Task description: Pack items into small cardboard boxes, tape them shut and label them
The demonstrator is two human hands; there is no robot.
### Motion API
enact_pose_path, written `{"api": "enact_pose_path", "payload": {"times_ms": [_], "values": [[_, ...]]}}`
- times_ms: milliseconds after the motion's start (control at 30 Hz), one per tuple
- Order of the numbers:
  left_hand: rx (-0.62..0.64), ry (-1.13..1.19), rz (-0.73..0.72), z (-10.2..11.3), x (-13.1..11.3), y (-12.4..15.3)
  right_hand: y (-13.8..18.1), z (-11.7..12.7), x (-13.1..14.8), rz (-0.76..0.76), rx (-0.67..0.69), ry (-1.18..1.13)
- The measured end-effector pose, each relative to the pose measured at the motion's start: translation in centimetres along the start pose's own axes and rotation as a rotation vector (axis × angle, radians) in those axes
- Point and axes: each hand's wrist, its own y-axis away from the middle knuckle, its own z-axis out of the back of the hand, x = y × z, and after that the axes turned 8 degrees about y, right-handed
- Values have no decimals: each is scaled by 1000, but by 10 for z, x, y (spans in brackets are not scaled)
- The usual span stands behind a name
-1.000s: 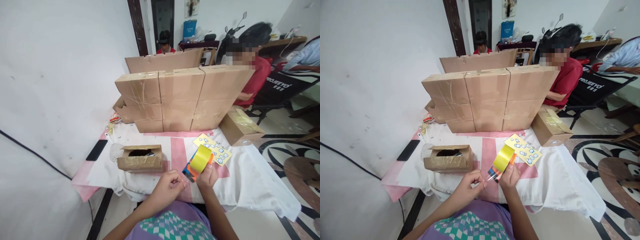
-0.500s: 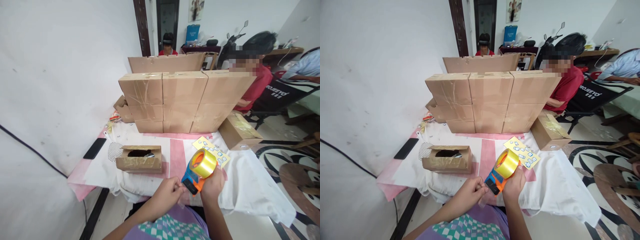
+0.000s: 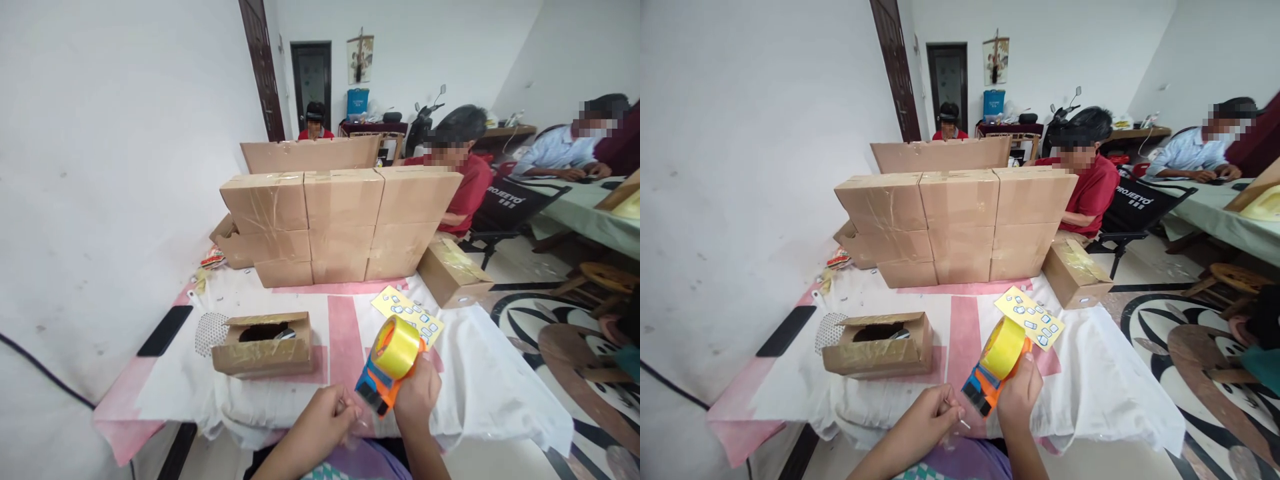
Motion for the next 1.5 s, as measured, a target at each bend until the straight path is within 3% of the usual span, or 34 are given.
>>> {"api": "enact_pose_path", "payload": {"times_ms": [167,333,567,733,833,1033,1100,1267,1500], "values": [[-8,25,44,-4,3,-2,2,-1,3,-150,18,-100],[-20,17,-13,-2,2,-1,4,-3,8,-174,91,-68],[-80,-149,-107,8,9,-5,-1,-11,-20,-236,441,-247],[-30,-371,-168,13,23,-8,0,1,-42,-86,619,-212],[-44,-314,-200,11,22,-8,1,3,-45,-29,537,-182],[-206,-103,-345,8,8,-11,4,-5,-41,77,283,-251],[-195,-45,-304,6,12,-16,1,-6,-38,97,265,-279],[39,300,-55,0,34,-30,-8,-10,-27,94,243,-367],[-59,244,-71,3,22,-30,-15,-21,-21,57,230,-411]]}}
